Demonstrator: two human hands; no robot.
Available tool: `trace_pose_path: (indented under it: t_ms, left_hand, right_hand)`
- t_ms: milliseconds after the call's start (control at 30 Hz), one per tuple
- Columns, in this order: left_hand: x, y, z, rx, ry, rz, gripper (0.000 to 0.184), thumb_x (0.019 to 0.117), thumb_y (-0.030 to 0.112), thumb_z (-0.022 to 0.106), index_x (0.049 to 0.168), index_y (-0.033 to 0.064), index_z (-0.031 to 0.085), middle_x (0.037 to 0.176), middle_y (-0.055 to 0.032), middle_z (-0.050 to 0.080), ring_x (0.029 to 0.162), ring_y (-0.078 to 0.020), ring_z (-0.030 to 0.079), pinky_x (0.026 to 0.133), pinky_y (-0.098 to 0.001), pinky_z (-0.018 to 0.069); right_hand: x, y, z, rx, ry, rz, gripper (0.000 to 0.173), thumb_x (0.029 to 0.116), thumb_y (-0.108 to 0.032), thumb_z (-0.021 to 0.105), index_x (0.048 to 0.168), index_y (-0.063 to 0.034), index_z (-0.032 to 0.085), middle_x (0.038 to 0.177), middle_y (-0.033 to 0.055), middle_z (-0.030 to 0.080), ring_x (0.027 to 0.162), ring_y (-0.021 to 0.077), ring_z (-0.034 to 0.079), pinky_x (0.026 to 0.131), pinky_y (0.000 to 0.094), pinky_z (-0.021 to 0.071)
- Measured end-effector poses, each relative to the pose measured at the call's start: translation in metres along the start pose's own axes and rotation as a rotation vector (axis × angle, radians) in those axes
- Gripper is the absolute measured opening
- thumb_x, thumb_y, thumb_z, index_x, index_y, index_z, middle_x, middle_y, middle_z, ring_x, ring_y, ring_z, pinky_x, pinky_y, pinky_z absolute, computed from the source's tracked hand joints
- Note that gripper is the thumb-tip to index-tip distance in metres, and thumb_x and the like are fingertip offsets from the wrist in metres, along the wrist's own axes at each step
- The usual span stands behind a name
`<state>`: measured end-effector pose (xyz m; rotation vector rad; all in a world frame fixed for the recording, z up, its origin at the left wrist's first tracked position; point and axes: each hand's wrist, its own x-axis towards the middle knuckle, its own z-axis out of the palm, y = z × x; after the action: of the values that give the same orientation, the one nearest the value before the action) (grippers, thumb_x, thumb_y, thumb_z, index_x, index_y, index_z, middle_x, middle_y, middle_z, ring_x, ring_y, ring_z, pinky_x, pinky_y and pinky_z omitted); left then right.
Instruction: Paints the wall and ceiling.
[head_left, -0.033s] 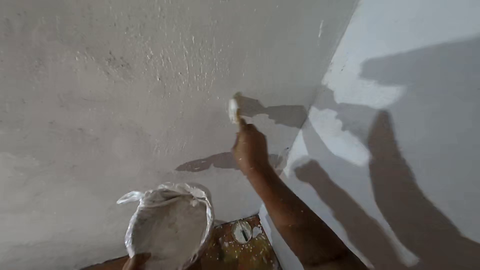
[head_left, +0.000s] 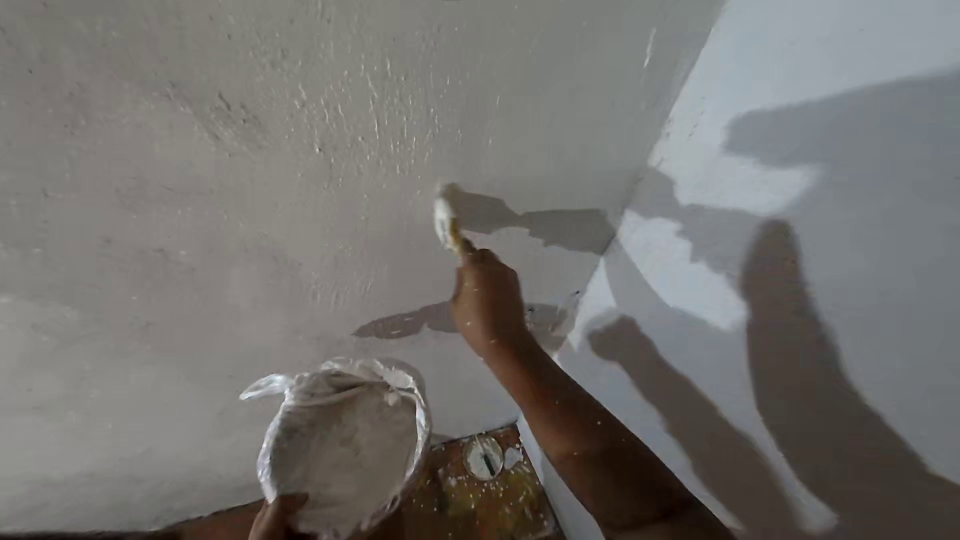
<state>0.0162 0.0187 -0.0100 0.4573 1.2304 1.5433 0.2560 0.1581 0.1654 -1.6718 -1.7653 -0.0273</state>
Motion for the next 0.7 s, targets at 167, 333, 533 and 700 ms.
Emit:
trace_pose_path:
  t_ms: [167, 333, 533, 700]
  left_hand:
    - [0.005, -0.008, 0.015, 0.067, 0.061, -0.043, 0.018, 0.1018, 0.007, 0.039, 0.117, 0.0078, 0.049, 0.079, 0.0012, 0.068, 0.065, -0.0070, 0.069, 0.056, -0.0248, 0.0600]
    - [0.014, -0.013, 0.006, 0.048, -0.038, -0.042, 0.024, 0.0990, 0.004, 0.039, 0.121, 0.0058, 0.048, 0.085, -0.0020, 0.069, 0.071, -0.0097, 0.071, 0.062, -0.0281, 0.0619]
    - [0.029, -0.008, 0.006, 0.092, -0.139, -0.067, 0.027, 0.0938, 0.003, 0.042, 0.120, 0.0061, 0.050, 0.088, -0.0006, 0.071, 0.076, -0.0091, 0.071, 0.067, -0.0285, 0.0623]
    - [0.040, -0.006, 0.015, 0.167, -0.278, -0.074, 0.031, 0.0911, 0.001, 0.045, 0.122, 0.0046, 0.050, 0.091, -0.0010, 0.070, 0.080, -0.0093, 0.071, 0.071, -0.0285, 0.0618]
  right_hand:
    - [-0.029, 0.013, -0.012, 0.195, -0.076, -0.232, 0.034, 0.0978, -0.006, 0.065, 0.132, -0.0033, 0.067, 0.108, 0.0175, 0.073, 0.088, 0.0302, 0.072, 0.078, 0.0485, 0.0594]
    - [-0.044, 0.063, -0.030, 0.202, -0.400, -0.195, 0.025, 0.0916, -0.012, 0.076, 0.116, -0.0080, 0.076, 0.093, 0.0089, 0.073, 0.077, 0.0176, 0.066, 0.072, 0.0427, 0.0567]
    - [-0.037, 0.046, -0.019, 0.157, -0.698, -0.543, 0.013, 0.0851, -0.022, 0.080, 0.098, -0.0225, 0.082, 0.082, -0.0058, 0.074, 0.071, 0.0043, 0.065, 0.065, 0.0292, 0.0553]
    - [-0.032, -0.018, 0.005, -0.076, -1.120, -0.666, 0.006, 0.0912, -0.013, 0.076, 0.095, -0.0133, 0.080, 0.082, 0.0031, 0.072, 0.078, 0.0188, 0.067, 0.072, 0.0441, 0.0533]
